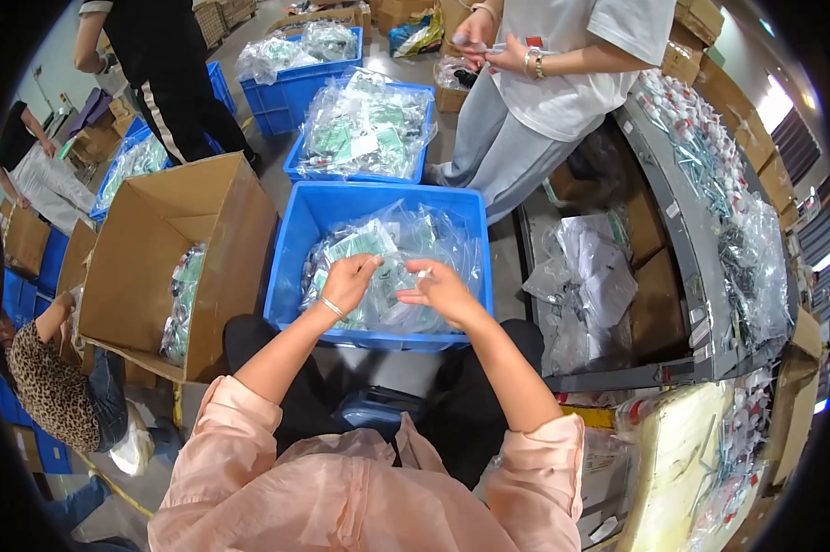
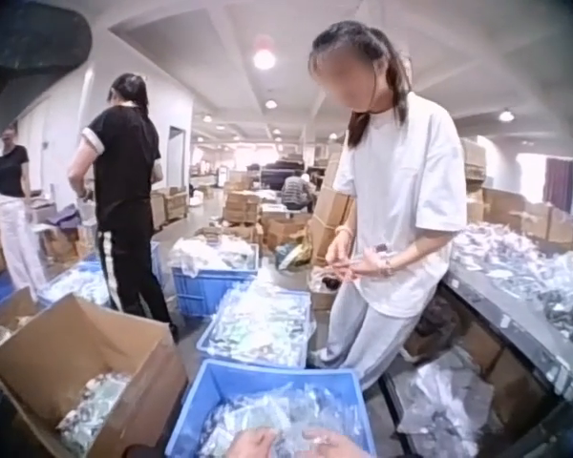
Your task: Packing and sorting small packaged products into larger boxes and crates in a warehouse environment.
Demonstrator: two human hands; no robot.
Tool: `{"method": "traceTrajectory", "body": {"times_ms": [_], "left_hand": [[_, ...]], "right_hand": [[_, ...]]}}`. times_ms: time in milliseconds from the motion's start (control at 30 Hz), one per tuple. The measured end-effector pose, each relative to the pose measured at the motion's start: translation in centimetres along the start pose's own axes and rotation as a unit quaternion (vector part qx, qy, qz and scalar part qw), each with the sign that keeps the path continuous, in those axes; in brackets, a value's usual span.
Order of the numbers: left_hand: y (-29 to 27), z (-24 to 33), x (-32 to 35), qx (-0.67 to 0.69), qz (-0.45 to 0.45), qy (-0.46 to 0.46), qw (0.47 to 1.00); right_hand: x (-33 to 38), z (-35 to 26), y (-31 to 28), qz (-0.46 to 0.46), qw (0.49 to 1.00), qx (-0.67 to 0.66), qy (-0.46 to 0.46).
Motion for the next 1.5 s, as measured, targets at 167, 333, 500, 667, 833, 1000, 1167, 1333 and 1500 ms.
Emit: {"method": "traceTrajectory", "body": {"times_ms": [167, 333, 500, 667, 833, 1000, 1167, 1333, 1500], "left_hand": [[-0.3, 2.0, -4.2, 0.004, 0.03, -0.018, 0.999], [5.2, 1.7, -5.3, -0.136, -0.096, 0.098, 0.981], [10.4, 6.5, 0.0, 0.105, -0.15, 0.115, 0.976], [0.7, 4.9, 0.1, 0.065, -0.328, 0.015, 0.942], [-16.5, -5.7, -0.4, -0.198, -0.145, 0.348, 0.905], [-35.3, -9.1, 1.4, -0.201, 0.013, -0.181, 0.963], [-39.4, -25.8, 8.3, -0.399, -0.165, -0.309, 0.848], [-35.3, -36.9, 13.2, -0.353, -0.335, -0.359, 0.796], [-27.9, -42.6, 14.0, -0.266, -0.422, -0.461, 0.734]], "right_hand": [[6.6, -4.5, -1.1, 0.043, 0.991, -0.047, -0.116], [10.7, -3.8, -1.3, 0.088, 0.978, -0.061, -0.18], [13.4, -2.3, 0.8, 0.107, 0.989, -0.024, -0.1], [8.6, 1.1, 2.3, -0.055, 0.997, -0.022, -0.044], [4.0, 3.6, 7.5, -0.052, 0.995, -0.017, 0.083], [4.4, 3.2, 12.6, -0.153, 0.977, 0.092, 0.12], [3.1, 8.3, 12.1, -0.129, 0.962, -0.015, 0.241], [3.1, 9.0, 13.9, 0.001, 0.946, -0.021, 0.324], [2.2, 10.2, 13.6, 0.105, 0.903, -0.051, 0.413]]}}
Point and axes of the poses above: each hand's wrist, its own x-axis away from the middle knuckle, its own y-axis out of the palm, z = x × y, the point moved 1 cm from there along -x, towards the middle knuckle, and after that the axes turned 10 degrees about y, right-handed, at the moved point
